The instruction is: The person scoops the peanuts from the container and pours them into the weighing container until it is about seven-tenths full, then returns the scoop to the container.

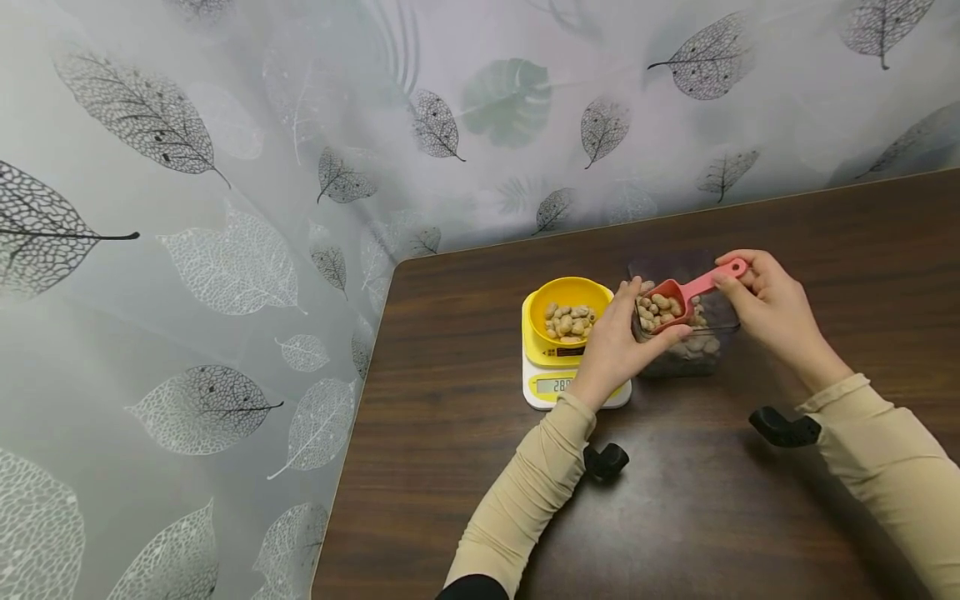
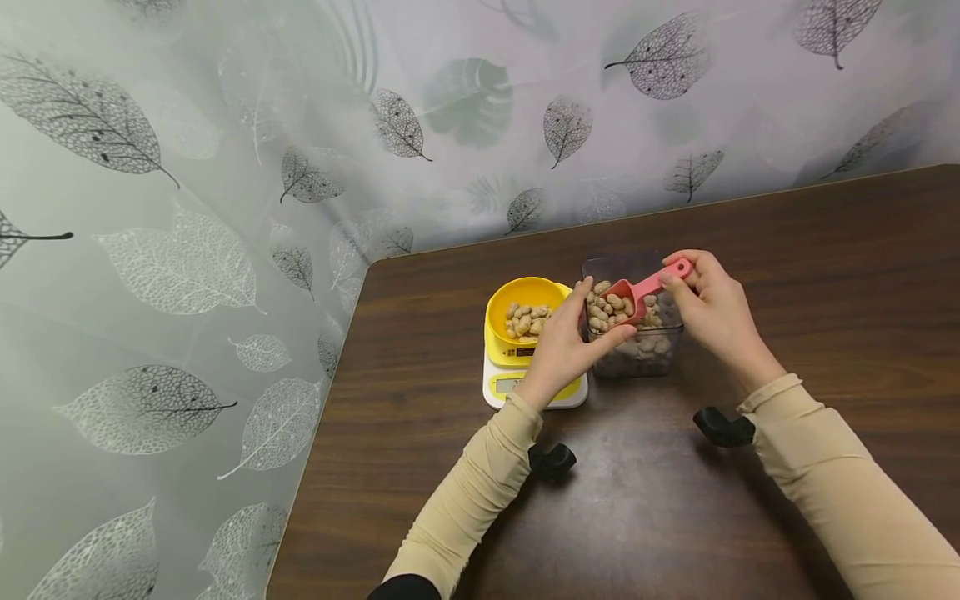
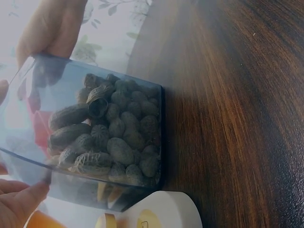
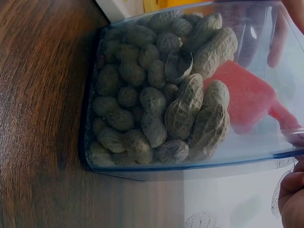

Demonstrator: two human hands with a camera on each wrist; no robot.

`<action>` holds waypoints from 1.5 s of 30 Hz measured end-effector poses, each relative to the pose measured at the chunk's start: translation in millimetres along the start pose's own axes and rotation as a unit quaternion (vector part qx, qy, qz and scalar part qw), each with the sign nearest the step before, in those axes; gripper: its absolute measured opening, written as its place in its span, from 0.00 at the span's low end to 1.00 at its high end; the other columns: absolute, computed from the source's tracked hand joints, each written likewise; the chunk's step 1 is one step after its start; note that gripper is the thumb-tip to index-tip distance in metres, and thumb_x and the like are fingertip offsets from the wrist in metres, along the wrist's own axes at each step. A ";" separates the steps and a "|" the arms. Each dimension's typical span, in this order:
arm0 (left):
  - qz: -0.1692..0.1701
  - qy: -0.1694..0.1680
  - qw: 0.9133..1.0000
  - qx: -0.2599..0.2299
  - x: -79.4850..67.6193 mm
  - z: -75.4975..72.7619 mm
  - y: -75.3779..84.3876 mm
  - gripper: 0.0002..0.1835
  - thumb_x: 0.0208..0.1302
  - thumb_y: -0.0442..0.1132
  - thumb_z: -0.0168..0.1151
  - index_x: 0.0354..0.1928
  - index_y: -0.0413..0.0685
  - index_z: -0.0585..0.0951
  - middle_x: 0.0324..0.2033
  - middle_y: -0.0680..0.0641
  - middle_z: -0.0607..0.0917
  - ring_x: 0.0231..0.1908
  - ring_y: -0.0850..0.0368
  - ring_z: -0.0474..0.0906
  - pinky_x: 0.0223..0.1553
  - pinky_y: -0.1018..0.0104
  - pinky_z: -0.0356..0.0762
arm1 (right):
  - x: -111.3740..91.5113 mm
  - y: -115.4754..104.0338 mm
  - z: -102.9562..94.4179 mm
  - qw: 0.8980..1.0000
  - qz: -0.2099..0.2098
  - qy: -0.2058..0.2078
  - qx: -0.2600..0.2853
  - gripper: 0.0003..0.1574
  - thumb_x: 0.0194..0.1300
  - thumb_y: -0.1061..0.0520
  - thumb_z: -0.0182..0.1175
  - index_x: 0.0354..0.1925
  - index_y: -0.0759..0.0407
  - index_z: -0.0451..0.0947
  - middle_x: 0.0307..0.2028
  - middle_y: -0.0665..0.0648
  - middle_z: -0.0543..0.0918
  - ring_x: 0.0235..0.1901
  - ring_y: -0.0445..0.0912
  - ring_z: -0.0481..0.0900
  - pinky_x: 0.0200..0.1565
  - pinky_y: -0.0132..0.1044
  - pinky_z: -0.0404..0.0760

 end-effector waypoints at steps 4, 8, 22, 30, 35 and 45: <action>0.002 -0.003 1.000 0.001 0.0 -0.6 0.6 0.46 0.57 0.61 0.60 0.73 0.57 0.52 0.71 0.54 0.56 0.71 0.63 0.52 0.68 0.61 0.59 | 1.6 1.2 0.7 1.000 0.024 0.003 0.009 0.26 0.69 0.47 0.49 0.58 0.62 0.64 0.16 0.41 0.68 0.12 0.38 0.59 0.15 0.34 0.58; 0.005 -0.006 1.000 0.001 0.7 0.0 1.2 0.46 0.57 0.61 0.60 0.73 0.58 0.51 0.71 0.54 0.56 0.71 0.64 0.51 0.69 0.61 0.59 | 2.2 3.9 1.6 0.998 0.048 0.006 0.049 0.25 0.70 0.47 0.48 0.58 0.59 0.64 0.20 0.32 0.72 0.14 0.37 0.62 0.15 0.34 0.59; -0.014 -0.014 1.000 -0.023 2.4 0.6 -1.8 0.45 0.56 0.62 0.60 0.72 0.63 0.52 0.71 0.56 0.57 0.71 0.65 0.53 0.68 0.60 0.60 | 4.3 3.4 0.4 0.981 0.074 0.034 0.176 0.10 0.68 0.51 0.51 0.48 0.45 0.68 0.20 0.38 0.69 0.19 0.35 0.60 0.19 0.30 0.59; -0.015 -0.007 1.000 -0.024 2.4 -0.6 -3.9 0.46 0.55 0.63 0.61 0.72 0.65 0.51 0.71 0.57 0.58 0.70 0.66 0.53 0.68 0.61 0.60 | 1.3 10.8 -5.6 0.961 0.097 0.034 0.257 0.12 0.66 0.52 0.54 0.48 0.47 0.69 0.23 0.40 0.73 0.24 0.36 0.64 0.23 0.24 0.64; -0.013 -0.007 1.000 -0.017 2.2 -0.1 -3.9 0.46 0.55 0.63 0.60 0.72 0.62 0.51 0.71 0.56 0.58 0.70 0.65 0.53 0.68 0.61 0.61 | -0.8 14.4 -6.2 0.927 0.104 0.039 0.358 0.11 0.64 0.56 0.57 0.46 0.52 0.69 0.22 0.44 0.74 0.23 0.37 0.65 0.24 0.23 0.64; -0.014 -0.007 1.000 -0.023 0.8 -0.5 -3.6 0.46 0.56 0.63 0.60 0.72 0.64 0.50 0.71 0.57 0.56 0.70 0.64 0.54 0.68 0.61 0.60 | -6.9 16.7 -6.7 0.837 0.096 0.040 0.537 0.12 0.63 0.64 0.56 0.45 0.63 0.69 0.31 0.51 0.72 0.26 0.40 0.67 0.29 0.24 0.70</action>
Point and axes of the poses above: each hand's wrist, its own x-axis towards the middle knuckle, its own z-axis out of the palm, y = z × x, the point moved 5 cm from there along x, towards the middle knuckle
